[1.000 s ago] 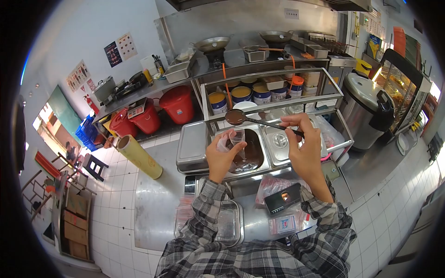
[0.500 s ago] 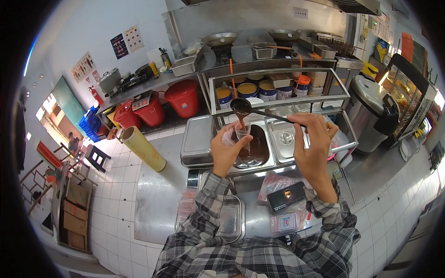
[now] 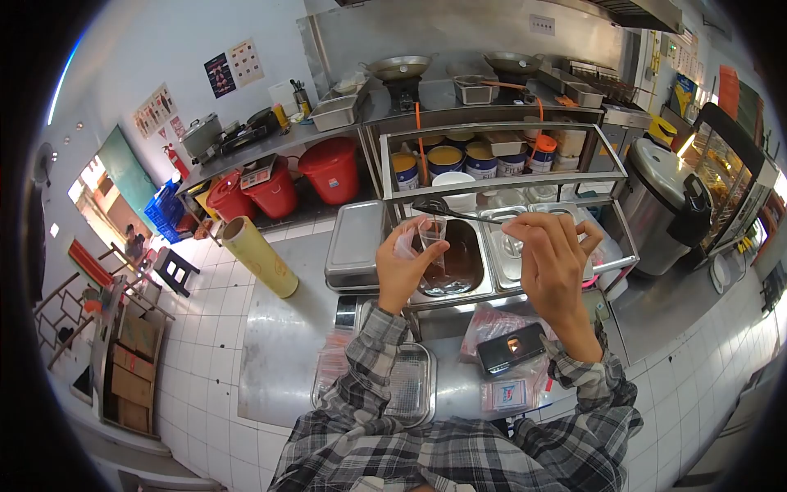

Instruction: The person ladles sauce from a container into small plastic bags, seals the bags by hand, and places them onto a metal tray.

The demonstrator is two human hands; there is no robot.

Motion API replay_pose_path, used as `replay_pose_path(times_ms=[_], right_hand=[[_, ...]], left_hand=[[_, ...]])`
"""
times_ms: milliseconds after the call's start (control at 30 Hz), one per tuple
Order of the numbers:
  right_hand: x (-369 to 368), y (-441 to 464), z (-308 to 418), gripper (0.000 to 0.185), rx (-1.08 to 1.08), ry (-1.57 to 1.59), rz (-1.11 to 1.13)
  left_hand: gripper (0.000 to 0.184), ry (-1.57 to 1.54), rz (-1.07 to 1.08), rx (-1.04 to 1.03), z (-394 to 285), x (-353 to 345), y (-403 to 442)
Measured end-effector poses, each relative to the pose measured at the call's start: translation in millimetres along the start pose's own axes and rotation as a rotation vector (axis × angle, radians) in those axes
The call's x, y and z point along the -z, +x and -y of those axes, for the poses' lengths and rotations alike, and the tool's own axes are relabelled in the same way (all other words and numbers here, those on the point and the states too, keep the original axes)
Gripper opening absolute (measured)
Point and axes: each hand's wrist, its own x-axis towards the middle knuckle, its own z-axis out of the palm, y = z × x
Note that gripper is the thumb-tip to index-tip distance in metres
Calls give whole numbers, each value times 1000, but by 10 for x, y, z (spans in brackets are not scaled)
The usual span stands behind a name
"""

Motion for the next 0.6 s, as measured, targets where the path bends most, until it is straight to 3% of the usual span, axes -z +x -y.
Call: replay_pose_path(times_ms=[100,233,367,500,600], right_hand=[[-24,9,-14,29,-30,25,-10],[-54,37,-40,26,-95,70,-16],[-119,8,-53,26,-170,151,2],[-177,-62,-56,27,-311,231,37],[-266,-191,-83,27,-470,304,74]], left_hand=[[53,60,2,-56,46,25,-8],[55,-135,17,50,117,28,-26],[57,8,18,-42,172,88,-55],[56,-133,-13,59,-5,93,-151],[56,41,-72,-21,16,182,-244]])
